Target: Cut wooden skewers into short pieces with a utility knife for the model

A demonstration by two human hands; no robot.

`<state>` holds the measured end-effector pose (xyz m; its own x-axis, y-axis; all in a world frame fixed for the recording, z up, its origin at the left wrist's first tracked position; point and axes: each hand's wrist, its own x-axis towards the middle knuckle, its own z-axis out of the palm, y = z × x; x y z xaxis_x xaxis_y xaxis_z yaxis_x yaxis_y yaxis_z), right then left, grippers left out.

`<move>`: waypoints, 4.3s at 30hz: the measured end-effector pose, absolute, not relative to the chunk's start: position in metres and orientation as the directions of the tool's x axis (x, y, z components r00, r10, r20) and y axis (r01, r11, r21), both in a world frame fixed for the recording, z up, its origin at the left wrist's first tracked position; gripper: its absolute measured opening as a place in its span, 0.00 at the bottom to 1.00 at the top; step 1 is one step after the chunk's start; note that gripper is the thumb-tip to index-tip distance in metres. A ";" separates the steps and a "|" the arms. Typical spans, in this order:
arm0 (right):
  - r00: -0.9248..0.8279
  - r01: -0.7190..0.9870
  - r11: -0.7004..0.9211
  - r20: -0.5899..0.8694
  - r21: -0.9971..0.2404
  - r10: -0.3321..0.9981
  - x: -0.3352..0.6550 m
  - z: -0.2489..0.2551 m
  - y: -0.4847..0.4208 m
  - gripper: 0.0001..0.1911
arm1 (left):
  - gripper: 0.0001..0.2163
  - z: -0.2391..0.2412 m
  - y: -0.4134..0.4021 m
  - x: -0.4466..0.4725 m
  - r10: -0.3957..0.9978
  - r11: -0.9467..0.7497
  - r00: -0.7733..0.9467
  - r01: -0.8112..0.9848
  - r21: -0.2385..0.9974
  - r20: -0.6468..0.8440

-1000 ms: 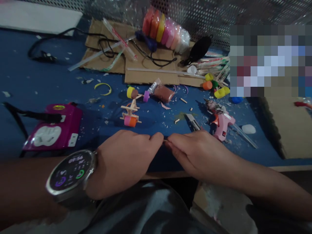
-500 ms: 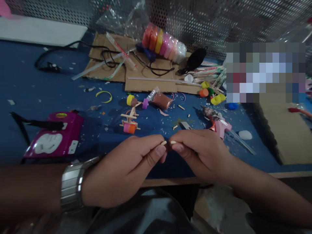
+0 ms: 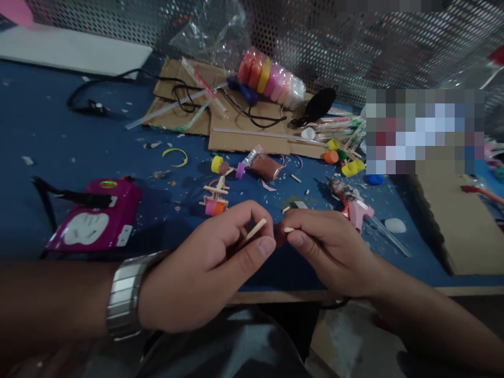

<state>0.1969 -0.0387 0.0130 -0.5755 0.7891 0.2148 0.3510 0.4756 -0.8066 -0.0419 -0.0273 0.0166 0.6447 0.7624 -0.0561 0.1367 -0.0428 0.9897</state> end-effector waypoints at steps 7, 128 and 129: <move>-0.609 0.303 0.460 0.202 -0.835 0.767 0.195 0.012 -0.041 0.16 | 0.05 0.015 -0.026 -0.039 0.738 -0.026 0.673 0.104 0.994 -0.051; -0.373 0.818 0.477 0.334 -0.322 0.866 0.244 0.000 0.026 0.08 | 0.29 -0.009 -0.036 -0.042 0.512 0.115 0.824 0.215 0.970 -0.243; -0.416 0.800 0.503 0.302 -0.327 0.858 0.237 -0.001 0.025 0.08 | 0.28 -0.009 -0.036 -0.042 0.506 0.095 0.830 0.218 0.971 -0.236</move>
<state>0.2375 0.0250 -0.0010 -0.4159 0.8577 0.3024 0.8001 0.5031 -0.3266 -0.0419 -0.0362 -0.0094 0.8297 0.5060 -0.2357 0.2178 0.0953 0.9713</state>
